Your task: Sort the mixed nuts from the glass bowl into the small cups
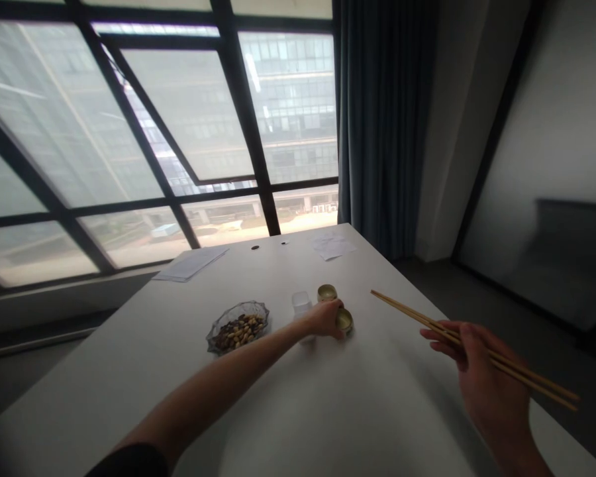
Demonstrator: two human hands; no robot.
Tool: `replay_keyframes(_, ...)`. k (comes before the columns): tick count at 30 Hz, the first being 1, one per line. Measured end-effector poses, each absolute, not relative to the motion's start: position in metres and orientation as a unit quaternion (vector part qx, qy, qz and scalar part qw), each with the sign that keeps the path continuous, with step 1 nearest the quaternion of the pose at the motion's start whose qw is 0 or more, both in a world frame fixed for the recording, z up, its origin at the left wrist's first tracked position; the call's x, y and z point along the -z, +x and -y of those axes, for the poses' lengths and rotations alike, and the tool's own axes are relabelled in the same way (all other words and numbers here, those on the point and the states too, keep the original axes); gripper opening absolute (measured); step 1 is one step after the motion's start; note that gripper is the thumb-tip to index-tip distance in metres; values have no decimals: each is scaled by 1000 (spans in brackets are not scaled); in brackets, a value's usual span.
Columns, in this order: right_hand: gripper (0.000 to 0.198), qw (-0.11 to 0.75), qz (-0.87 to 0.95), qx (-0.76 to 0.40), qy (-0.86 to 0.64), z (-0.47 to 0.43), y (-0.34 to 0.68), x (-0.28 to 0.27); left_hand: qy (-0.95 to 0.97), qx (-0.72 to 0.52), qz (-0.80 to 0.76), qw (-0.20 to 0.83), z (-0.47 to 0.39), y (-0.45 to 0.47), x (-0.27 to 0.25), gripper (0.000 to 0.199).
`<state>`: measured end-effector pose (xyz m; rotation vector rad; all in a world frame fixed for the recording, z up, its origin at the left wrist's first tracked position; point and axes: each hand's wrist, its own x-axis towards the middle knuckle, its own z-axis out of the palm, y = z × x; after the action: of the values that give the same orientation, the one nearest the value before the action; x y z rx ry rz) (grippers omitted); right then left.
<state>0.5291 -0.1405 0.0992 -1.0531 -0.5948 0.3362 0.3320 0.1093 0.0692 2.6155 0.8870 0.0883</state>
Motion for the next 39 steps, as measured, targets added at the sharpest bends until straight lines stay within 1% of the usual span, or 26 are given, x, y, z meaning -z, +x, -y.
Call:
replay_keyframes(4,31,808,271,-177,-493,146,532,-92,941,22,-302,148,-119,335,-74,31)
replay_keyframes(11,34,796,281,-205,-495,142,524,-88,960,55,-260,93,-130,332,-82,34)
replay_keyframes(16,31,799,277,-223,-485,139,522,-81,963,59,-248,89,-133,327,-77,36)
replay_keyframes(22,27,796,284,-225,-485,136,515,-77,963,47,-239,116,-135,323,-74,37)
replay_keyframes(24,25,797,284,-227,-482,136,512,-77,963,42,-232,131,-135,320,-75,47)
replay_keyframes(27,23,810,258,-227,-476,137,511,-81,962,28,-228,150,-135,315,-77,84)
replay_keyframes(28,24,817,245,-231,-468,138,511,-82,961,20,-230,153,-135,314,-78,94)
replay_keyframes(29,27,824,233,-238,-458,138,511,-84,960,11,-233,153,-134,314,-78,95)
replay_keyframes(30,31,829,222,-248,-448,138,512,-85,960,3,-236,152,-133,314,-77,88)
replay_keyframes(31,34,833,214,-257,-441,138,511,-86,960,-4,-236,152,-133,314,-77,74)
replay_keyframes(33,33,834,208,-265,-437,138,510,-87,961,-15,-231,153,-131,316,-77,44)
replay_keyframes(34,31,833,212,-263,-439,138,508,-87,961,-23,-228,156,-130,317,-77,36)
replay_keyframes(36,27,825,231,-252,-450,137,503,-86,958,-50,-229,163,-126,317,-77,32)
replay_keyframes(39,26,811,265,-235,-464,135,494,-83,943,-135,-249,172,-112,303,-79,35)
